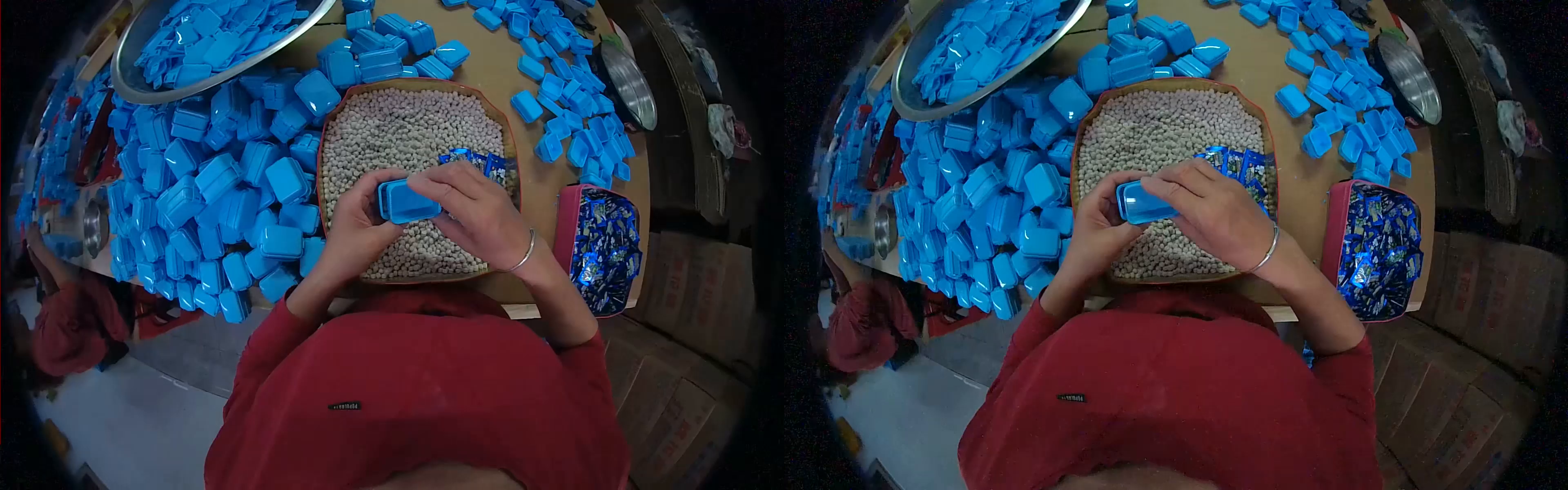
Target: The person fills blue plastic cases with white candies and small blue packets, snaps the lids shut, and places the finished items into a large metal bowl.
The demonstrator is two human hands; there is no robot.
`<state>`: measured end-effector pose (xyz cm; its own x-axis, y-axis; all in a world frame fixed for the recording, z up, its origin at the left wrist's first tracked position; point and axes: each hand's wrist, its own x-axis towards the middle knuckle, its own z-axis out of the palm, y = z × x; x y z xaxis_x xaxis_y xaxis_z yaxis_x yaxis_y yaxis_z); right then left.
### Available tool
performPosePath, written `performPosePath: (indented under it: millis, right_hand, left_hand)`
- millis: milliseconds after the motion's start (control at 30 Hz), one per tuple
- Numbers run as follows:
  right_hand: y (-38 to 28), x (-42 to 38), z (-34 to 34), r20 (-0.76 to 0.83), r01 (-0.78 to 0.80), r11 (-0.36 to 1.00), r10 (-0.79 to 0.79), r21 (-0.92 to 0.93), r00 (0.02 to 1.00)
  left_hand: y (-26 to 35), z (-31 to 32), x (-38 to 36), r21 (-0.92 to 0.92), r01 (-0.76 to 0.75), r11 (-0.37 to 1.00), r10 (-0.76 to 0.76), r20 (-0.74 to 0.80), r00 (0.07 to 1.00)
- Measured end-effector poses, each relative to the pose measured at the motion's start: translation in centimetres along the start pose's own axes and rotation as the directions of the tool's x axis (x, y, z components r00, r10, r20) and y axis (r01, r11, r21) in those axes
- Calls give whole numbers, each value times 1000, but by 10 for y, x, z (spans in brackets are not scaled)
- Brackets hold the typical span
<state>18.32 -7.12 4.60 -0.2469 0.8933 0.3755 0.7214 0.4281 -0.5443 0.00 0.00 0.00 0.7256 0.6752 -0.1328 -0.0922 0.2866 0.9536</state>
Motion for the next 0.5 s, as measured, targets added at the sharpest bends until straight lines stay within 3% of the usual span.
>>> performPosePath:
  millis: [100, 200, 300, 333, 400, 433, 500]
  right_hand:
    - [-20, -2, 3, -87, 103, 994, -106, -36, 991]
    - [-23, -3, 2, -139, 220, 960, -246, -175, 959]
    - [-31, -7, 4, -133, 239, 948, -270, -212, 953]
    - [-38, -7, 0, -103, 152, 985, -144, 78, 984]
    - [-39, -10, -3, -123, -39, 921, 94, 387, 988]
    - [-32, -20, 11, -89, -172, 695, 322, 698, 942]
    - [-27, -30, 20, -33, -225, 686, 342, 692, 939]
  left_hand:
    - [21, 8, -20, 53, -10, 999, 9, 24, 1000]
    - [40, 14, -29, -25, -177, 984, 178, 47, 983]
    - [28, 11, -33, 21, -194, 981, 193, 15, 981]
    - [24, 10, -34, 22, -156, 988, 156, 16, 988]
    - [21, 14, -33, -46, -159, 986, 159, -9, 987]
    - [18, 16, -32, -84, -159, 984, 158, -19, 987]
    - [5, 13, -32, -34, -132, 991, 132, -10, 991]
